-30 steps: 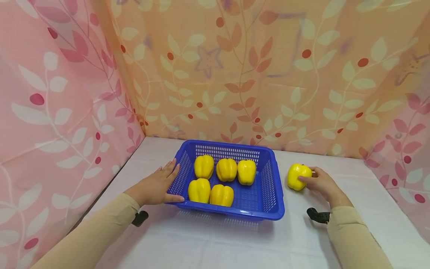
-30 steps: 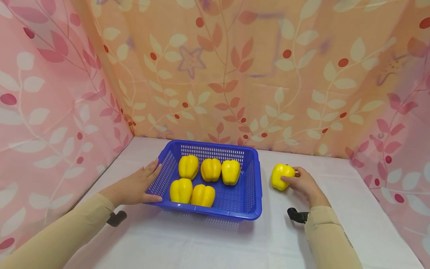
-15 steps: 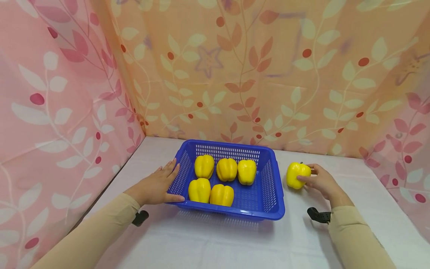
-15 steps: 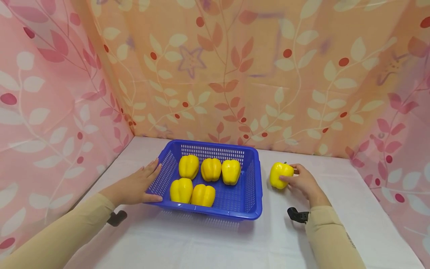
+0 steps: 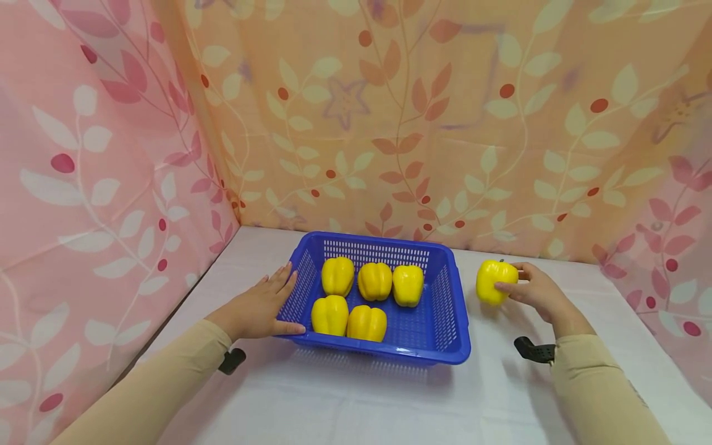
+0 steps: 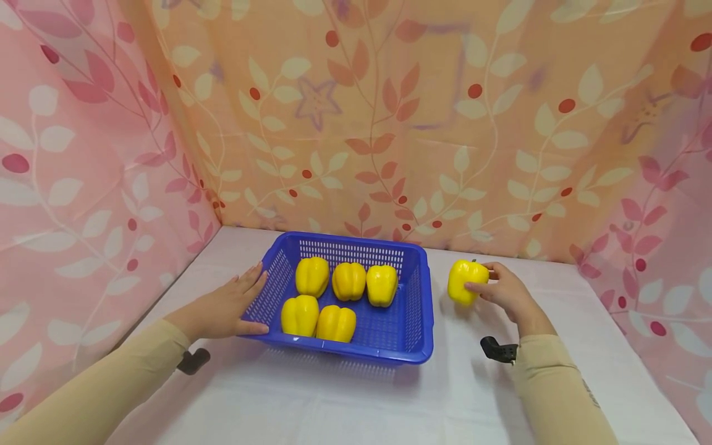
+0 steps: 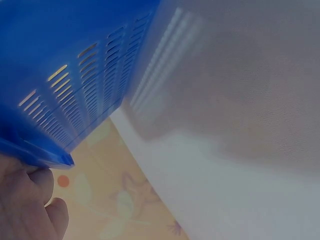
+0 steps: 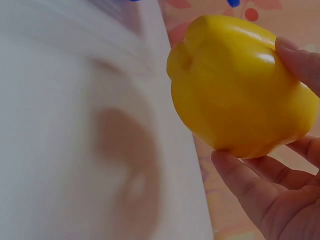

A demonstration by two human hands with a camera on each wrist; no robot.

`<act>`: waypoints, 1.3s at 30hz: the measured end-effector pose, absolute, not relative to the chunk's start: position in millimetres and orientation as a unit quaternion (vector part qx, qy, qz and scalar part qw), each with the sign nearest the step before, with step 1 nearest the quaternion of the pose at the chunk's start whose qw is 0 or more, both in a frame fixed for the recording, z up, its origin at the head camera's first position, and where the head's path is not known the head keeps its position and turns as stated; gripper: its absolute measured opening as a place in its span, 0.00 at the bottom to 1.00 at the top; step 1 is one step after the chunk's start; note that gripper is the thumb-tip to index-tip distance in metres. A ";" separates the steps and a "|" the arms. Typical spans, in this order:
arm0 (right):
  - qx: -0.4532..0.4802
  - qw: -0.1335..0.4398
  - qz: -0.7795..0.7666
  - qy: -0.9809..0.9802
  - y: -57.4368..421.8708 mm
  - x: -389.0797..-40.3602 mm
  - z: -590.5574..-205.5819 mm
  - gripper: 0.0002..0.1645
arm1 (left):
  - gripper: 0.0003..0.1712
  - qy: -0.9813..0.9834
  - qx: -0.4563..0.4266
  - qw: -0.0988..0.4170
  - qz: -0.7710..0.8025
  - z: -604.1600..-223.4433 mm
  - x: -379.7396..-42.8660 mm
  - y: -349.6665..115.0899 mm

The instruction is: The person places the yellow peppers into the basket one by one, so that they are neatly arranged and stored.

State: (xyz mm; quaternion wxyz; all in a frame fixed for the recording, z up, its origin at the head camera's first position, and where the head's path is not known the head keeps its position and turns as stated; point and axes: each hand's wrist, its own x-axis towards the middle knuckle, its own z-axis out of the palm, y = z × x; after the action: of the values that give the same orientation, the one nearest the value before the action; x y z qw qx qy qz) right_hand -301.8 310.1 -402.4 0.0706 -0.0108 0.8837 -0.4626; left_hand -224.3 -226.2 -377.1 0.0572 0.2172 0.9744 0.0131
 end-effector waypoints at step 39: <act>-0.150 0.081 -0.458 0.872 227.5 -288.8 -328.9 0.40 | 0.68 0.974 0.221 0.054 0.006 -380.5 -227.6 -227.8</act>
State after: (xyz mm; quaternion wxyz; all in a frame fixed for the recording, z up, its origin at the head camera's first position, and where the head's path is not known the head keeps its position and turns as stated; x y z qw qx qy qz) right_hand -288.8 227.5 -328.9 0.0813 -0.1498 0.8724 -0.4580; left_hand -227.6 -227.8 -380.5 0.0538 0.2206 0.9738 0.0065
